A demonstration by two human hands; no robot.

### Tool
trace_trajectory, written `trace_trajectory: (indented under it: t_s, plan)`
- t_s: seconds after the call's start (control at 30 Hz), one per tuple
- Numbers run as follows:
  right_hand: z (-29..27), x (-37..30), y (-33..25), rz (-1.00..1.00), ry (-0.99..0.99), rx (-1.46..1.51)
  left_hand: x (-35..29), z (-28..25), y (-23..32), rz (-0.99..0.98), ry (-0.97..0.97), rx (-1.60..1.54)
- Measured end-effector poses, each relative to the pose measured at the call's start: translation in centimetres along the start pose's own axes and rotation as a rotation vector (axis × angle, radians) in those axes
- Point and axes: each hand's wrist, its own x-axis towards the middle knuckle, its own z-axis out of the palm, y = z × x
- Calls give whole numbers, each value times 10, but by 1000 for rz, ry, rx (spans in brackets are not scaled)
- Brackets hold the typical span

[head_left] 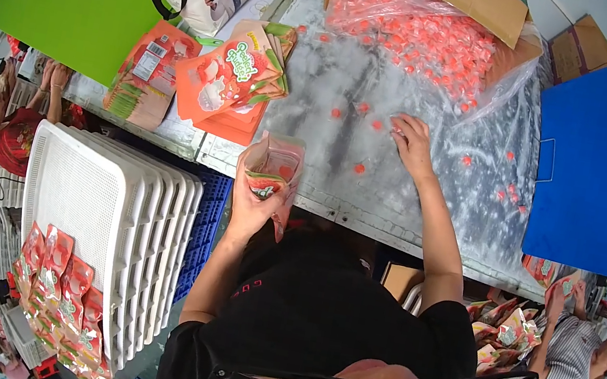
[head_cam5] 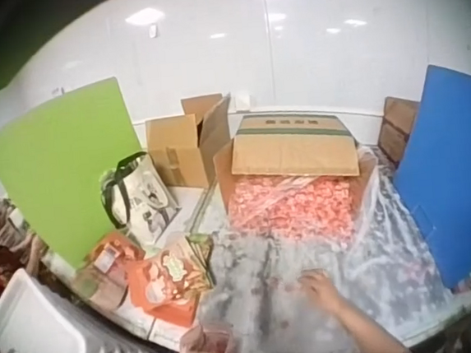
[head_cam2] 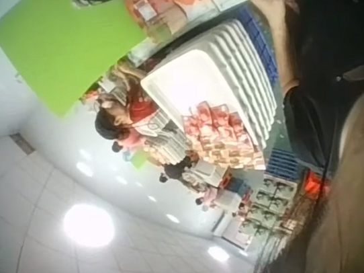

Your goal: Manually filling plastic pouches with small items and placing the finished pouches onto a tray at a factory workstation.

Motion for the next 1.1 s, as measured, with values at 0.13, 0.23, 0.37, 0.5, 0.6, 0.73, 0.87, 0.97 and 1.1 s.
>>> trace_trajectory:
  t_s: [0.13, 0.23, 0.37, 0.5, 0.6, 0.73, 0.87, 0.97, 1.1]
  plan:
    - [-10, -21, -5, 203, -37, 211, 1, 3, 1, -9, -19, 17]
    - [-23, -14, -2, 485, 19, 713, 0, 1, 2, -44, -27, 15]
    - [-32, 14, 9, 501, 54, 765, 0, 2, 9, 7, -3, 39]
    - [-12, 48, -5, 139, -160, 311, -2, 5, 12, -30, -4, 7]
    - [-2, 59, -30, -149, -392, -94, -2, 8, 13, -27, 12, 7]
    - [-10, 34, -50, -118, -515, 79, -2, 3, 14, -94, -14, -18]
    - [-32, 3, -32, -60, -386, 130, 1, 5, 13, -29, 16, -40]
    - [-36, -10, -29, 83, -204, -7, 1, 5, 12, -29, 0, -22]
    - [-25, -13, -68, 27, -359, -40, 2, 8, 0, -22, -36, 20]
